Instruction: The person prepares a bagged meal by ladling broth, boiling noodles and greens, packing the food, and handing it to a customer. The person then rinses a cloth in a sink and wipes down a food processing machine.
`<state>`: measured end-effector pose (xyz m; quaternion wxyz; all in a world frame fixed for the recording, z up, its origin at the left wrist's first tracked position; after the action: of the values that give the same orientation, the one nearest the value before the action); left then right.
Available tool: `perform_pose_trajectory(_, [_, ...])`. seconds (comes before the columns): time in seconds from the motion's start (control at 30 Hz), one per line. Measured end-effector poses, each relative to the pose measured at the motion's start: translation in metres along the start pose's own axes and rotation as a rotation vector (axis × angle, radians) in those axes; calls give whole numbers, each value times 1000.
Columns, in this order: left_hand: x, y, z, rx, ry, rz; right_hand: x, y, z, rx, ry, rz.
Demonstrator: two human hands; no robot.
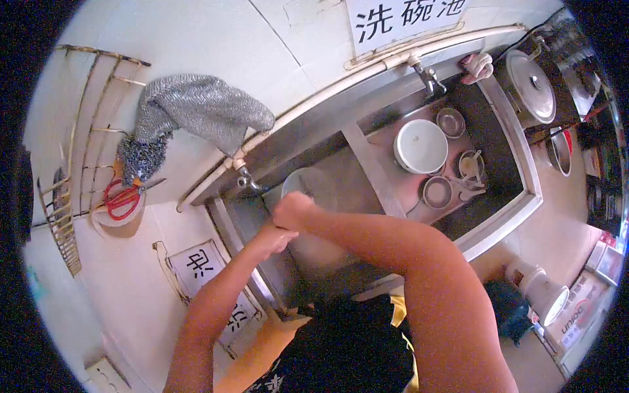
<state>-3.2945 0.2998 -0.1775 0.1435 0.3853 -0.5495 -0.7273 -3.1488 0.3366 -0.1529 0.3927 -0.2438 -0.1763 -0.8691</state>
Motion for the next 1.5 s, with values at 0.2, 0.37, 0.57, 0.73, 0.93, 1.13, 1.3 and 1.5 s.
perform_pose_trajectory(0.2, [3,-32,-13,-524,-709,-333,-18,8,-31,181,-107,-320])
perform_pose_trajectory(0.37, [-21,-21,-10,-431,-1096,-361,-17,22,-62,98,-311,-523])
perform_pose_trajectory(0.57, [-32,-9,-22,-208,-1455,-449,-10,42,-98,66,-621,-659])
perform_pose_trajectory(0.73, [-12,-2,-52,-295,-1391,-537,-13,82,-152,-318,-791,-181])
perform_pose_trajectory(0.93, [50,7,-100,-685,-973,-583,-2,123,-157,-161,-1447,-904])
perform_pose_trajectory(1.13, [51,54,-116,318,608,-165,19,165,-100,-479,-1721,-590])
perform_pose_trajectory(1.3, [21,108,-134,-91,575,-321,34,185,-92,-803,-1407,-476])
perform_pose_trajectory(1.5, [46,92,-149,-469,15,-678,66,227,-49,-685,-926,-610])
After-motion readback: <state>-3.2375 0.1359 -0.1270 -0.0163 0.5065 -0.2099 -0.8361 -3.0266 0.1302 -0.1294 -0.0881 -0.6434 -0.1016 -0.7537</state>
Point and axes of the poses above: each hand's wrist, its own y-axis away from the middle knuckle, its own z-axis out of the back of the hand, x = y × z, the point moved 3 cm from there along -y, towards the middle knuckle, and after that the axes turned 7 degrees about -y, right-handed, at the moved point
